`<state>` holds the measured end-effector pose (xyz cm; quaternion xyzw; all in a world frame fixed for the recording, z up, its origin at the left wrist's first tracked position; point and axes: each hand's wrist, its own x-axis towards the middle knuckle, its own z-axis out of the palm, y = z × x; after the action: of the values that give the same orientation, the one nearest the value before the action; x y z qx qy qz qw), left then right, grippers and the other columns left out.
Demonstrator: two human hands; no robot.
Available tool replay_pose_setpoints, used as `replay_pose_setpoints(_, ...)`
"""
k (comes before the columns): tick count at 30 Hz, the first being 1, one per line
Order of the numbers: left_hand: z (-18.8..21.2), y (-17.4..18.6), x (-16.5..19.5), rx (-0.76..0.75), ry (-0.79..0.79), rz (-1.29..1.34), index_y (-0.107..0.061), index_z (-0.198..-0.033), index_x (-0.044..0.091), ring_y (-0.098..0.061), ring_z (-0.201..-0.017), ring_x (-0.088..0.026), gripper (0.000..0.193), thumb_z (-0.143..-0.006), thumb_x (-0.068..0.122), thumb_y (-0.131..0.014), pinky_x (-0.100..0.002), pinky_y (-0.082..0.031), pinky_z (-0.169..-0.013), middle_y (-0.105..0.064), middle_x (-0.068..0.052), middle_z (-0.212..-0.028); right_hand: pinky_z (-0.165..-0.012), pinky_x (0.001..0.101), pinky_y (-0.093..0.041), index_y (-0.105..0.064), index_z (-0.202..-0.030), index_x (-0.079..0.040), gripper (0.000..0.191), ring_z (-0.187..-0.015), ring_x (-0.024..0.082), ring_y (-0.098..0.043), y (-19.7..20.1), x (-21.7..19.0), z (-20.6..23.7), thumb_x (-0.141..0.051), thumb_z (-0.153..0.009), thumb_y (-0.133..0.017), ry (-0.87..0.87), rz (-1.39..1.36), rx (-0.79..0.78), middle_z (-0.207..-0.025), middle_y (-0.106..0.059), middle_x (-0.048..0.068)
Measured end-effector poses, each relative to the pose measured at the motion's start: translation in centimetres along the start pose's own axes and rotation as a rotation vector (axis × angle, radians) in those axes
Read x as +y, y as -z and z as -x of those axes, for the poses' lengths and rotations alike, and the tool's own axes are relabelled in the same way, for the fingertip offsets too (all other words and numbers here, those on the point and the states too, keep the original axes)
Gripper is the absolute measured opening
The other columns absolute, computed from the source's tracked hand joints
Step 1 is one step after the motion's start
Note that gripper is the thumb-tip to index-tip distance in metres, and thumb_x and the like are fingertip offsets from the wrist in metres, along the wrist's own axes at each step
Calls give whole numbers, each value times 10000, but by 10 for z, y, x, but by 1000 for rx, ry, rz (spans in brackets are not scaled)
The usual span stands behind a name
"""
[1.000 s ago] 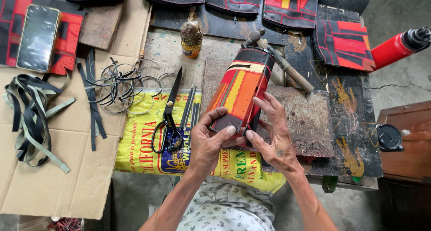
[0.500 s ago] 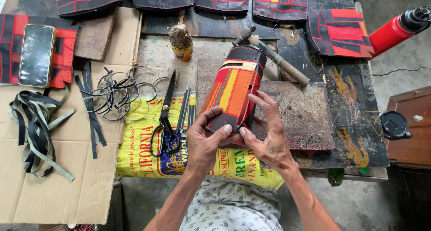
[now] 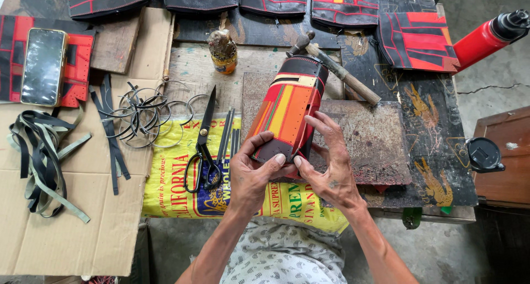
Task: The person opens a jar of glue, applies adhesive to the edge of a colorful patchwork leather pouch, then folds and presses the leather pieces together by hand. They work the seam along the top edge and use a hammer to tap and set the folded edge on the work board.
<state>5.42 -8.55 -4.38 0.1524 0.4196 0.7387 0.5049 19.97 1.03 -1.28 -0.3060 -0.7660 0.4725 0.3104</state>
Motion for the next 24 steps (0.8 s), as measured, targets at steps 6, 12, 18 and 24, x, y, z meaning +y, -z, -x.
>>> replay_pose_setpoints(6, 1, -2, 3, 5, -7, -50, -484, -1336, -119, -729, -1026, -278, 542, -860, -25, -723, -388, -620, -829, -624, -237, -1232, -1076, 446, -565, -454, -1497, -123, 732, -1496, 322, -401, 1, -2, -1, -31, -821, -720, -14, -1, -6, -1600, -332, 160)
replay_pose_setpoints(12, 4, -4, 0, 11, -69, -144, -497, -1339, -111, -712, -1060, -234, 517, -883, -12, -719, -373, -616, -870, -626, -211, -1238, -1072, 448, -554, -460, -1492, -131, 739, -1475, 316, -435, -1, -4, -1, -33, -810, -730, -19, 58, 12, -1597, -352, 156)
replay_pose_setpoints(18, 6, 0, -9, 27, -31, 20, -526, -1335, -89, -707, -1052, -212, 465, -916, 25, -691, -373, -648, -915, -644, -166, -1205, -1090, 441, -533, -450, -1483, -146, 757, -1469, 305, -448, -3, -6, -2, -44, -800, -760, -23, 86, 15, -1593, -365, 136)
replay_pose_setpoints(24, 6, 6, -13, 41, -8, 23, -546, -1325, -75, -719, -1008, -199, 437, -931, 45, -689, -348, -649, -876, -669, -162, -1171, -1095, 446, -490, -356, -1567, -162, 921, -1468, 293, -414, -6, -7, -4, -80, -761, -794, -32, 83, 22, -1576, -361, 123)
